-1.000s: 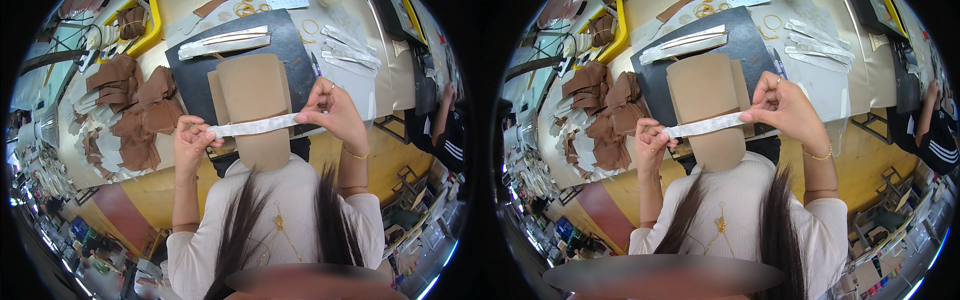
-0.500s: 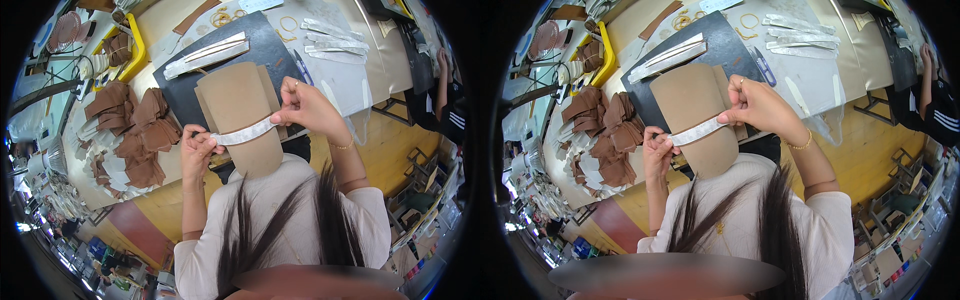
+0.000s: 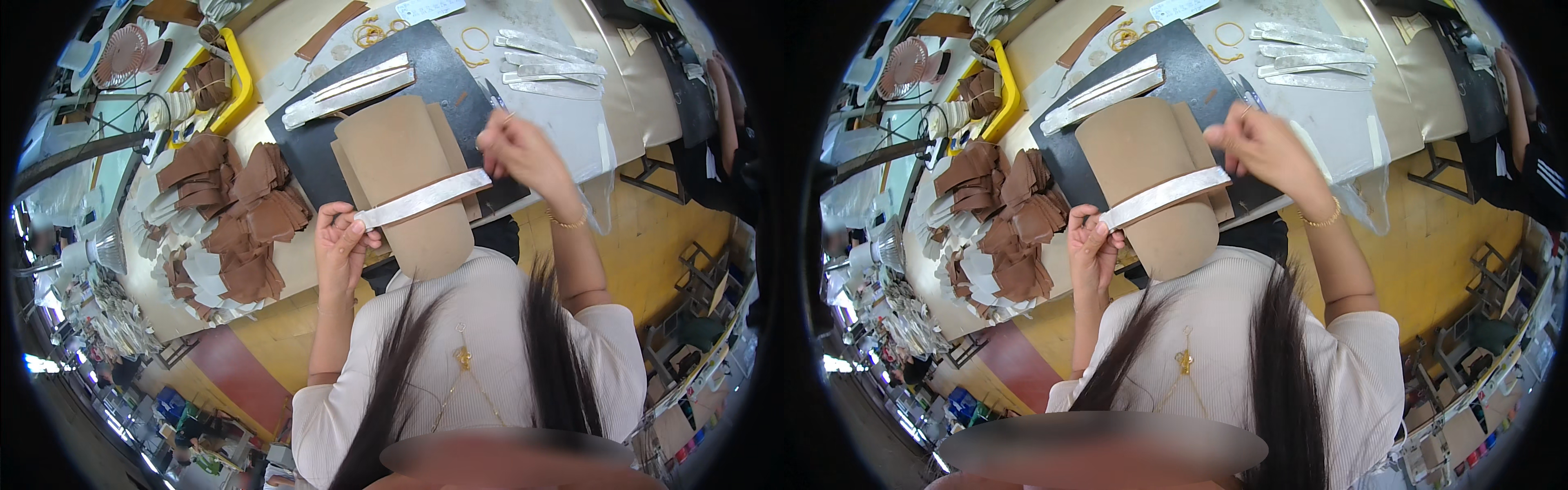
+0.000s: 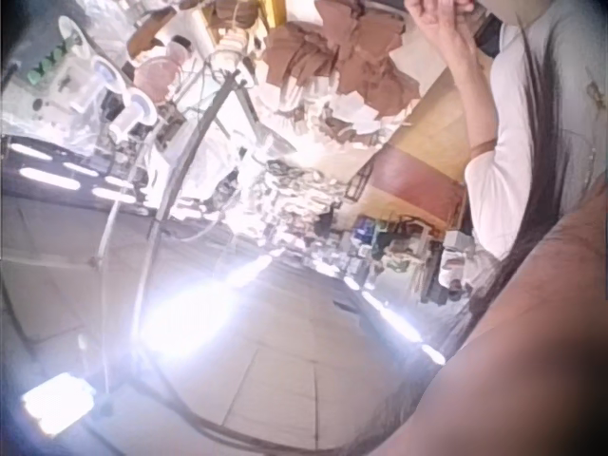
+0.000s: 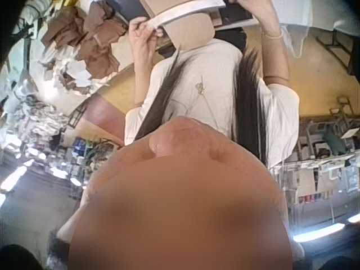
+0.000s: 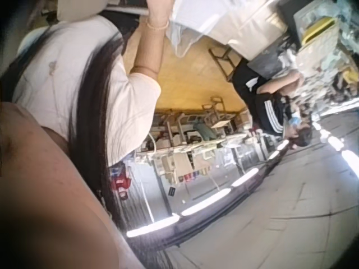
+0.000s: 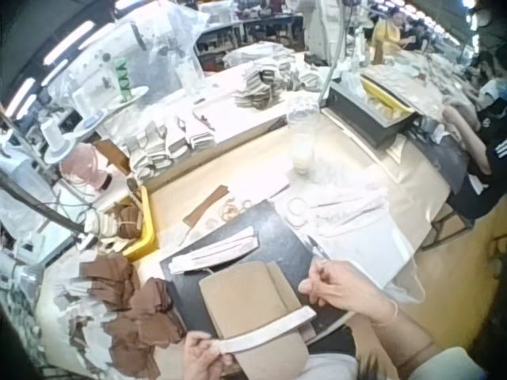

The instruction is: The person repeatedly picks up brown fabric pieces and white strips, aligns them, and wraps the white strip around a cylindrical cardboard form. They place the assembled units on the table and continue the process with additional pieces.

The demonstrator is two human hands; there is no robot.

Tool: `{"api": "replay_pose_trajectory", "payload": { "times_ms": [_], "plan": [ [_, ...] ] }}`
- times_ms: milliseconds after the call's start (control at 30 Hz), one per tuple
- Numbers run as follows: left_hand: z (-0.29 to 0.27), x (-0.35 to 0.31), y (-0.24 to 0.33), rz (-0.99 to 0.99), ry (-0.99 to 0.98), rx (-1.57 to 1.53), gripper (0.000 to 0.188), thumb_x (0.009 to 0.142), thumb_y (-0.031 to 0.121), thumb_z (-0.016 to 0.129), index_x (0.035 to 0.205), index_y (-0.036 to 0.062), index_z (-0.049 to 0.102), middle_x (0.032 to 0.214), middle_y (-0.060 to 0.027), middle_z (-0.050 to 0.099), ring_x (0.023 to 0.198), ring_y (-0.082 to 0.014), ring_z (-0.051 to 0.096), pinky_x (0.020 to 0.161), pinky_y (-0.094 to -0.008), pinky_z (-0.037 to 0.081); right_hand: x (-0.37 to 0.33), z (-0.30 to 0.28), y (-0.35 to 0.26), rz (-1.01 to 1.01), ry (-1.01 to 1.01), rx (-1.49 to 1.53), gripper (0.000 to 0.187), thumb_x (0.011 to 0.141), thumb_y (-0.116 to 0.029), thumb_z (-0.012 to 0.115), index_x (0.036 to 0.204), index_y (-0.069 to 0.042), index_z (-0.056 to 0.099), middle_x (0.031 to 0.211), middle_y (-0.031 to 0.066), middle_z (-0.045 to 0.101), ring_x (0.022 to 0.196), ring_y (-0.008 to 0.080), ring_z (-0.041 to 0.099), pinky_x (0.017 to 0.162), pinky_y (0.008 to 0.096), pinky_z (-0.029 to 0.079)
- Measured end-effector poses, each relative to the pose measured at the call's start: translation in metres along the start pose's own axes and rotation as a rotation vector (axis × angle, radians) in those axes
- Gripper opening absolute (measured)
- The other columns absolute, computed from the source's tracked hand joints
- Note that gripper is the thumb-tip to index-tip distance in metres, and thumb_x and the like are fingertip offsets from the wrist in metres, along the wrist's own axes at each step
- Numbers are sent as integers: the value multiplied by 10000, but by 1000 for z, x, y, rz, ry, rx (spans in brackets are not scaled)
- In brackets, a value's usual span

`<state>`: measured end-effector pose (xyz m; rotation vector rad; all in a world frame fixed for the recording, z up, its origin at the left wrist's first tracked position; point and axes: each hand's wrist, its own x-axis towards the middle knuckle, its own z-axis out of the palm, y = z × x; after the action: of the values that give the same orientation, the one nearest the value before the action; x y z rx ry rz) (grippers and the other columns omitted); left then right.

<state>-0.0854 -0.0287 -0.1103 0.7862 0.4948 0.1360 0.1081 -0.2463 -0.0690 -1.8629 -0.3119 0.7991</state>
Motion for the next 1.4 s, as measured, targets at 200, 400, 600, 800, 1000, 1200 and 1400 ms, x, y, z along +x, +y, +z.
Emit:
{"api": "replay_pose_trajectory", "payload": {
  "times_ms": [200, 400, 600, 800, 1000, 1200, 1400],
  "plan": [
    [19, -9, 15, 127, 44, -60, 298, 861, -39, 552, 1123, 17, 424, 916, -137, 629, 712, -185, 645, 599, -283, 561, -43, 53, -65, -989, -23, -707, 639, 681, -490, 657, 1090, -3, 599, 1282, 135, 512, 1270, 315, 398, 1058, 459, 305],
    [16, 0, 15, 103, -17, 62, 383, 847, -33, 587, 1136, 71, 359, 896, -116, 608, 735, -162, 619, 624, -259, 539, -42, 76, -51, -872, -298, -927, 821, 691, -552, 596, 1294, -11, 466, 1433, 126, 355, 1358, 305, 271, 1126, 460, 152],
    [4, 13, 2, 30, -5, 7, 379, 839, -37, 603, 1081, 80, 335, 802, -126, 607, 646, -191, 621, 573, -296, 545, -34, 43, 8, -890, -300, -574, 827, 801, -578, 506, 1399, -33, 331, 1481, 112, 279, 1391, 270, 200, 1131, 448, 125],
    [3, 12, 1, 4, -4, -13, 355, 843, -33, 597, 1070, 80, 348, 800, -116, 607, 654, -189, 626, 593, -301, 549, -42, 60, 51, -496, -161, 86, 807, 900, -571, 387, 1461, -47, 139, 1516, 153, 154, 1393, 308, 174, 1117, 382, 177],
    [-1, 10, 0, 16, 10, 45, 305, 845, -30, 592, 1093, 29, 425, 847, -121, 631, 678, -184, 634, 612, -299, 556, -43, 33, 38, -121, -193, 506, 758, 938, -562, 287, 1473, -77, 56, 1406, 197, 338, 1264, 263, 426, 1045, 373, 333],
    [-9, 2, 2, 80, 58, 125, 270, 849, -13, 597, 1108, -40, 522, 875, -128, 641, 722, -188, 644, 642, -288, 571, -45, 1, 2, -147, -198, 805, 753, 937, -580, 185, 1463, -59, 43, 1141, 287, 576, 1067, 323, 596, 899, 387, 486],
    [-5, 13, 25, 216, 36, 137, 242, 853, 7, 607, 1083, -59, 574, 869, -157, 646, 733, -202, 646, 641, -286, 568, -26, -7, -26, -119, -163, 716, 661, 960, -506, 318, 1426, -44, 239, 1106, 249, 609, 940, 259, 660, 761, 329, 557]
  ]
}}
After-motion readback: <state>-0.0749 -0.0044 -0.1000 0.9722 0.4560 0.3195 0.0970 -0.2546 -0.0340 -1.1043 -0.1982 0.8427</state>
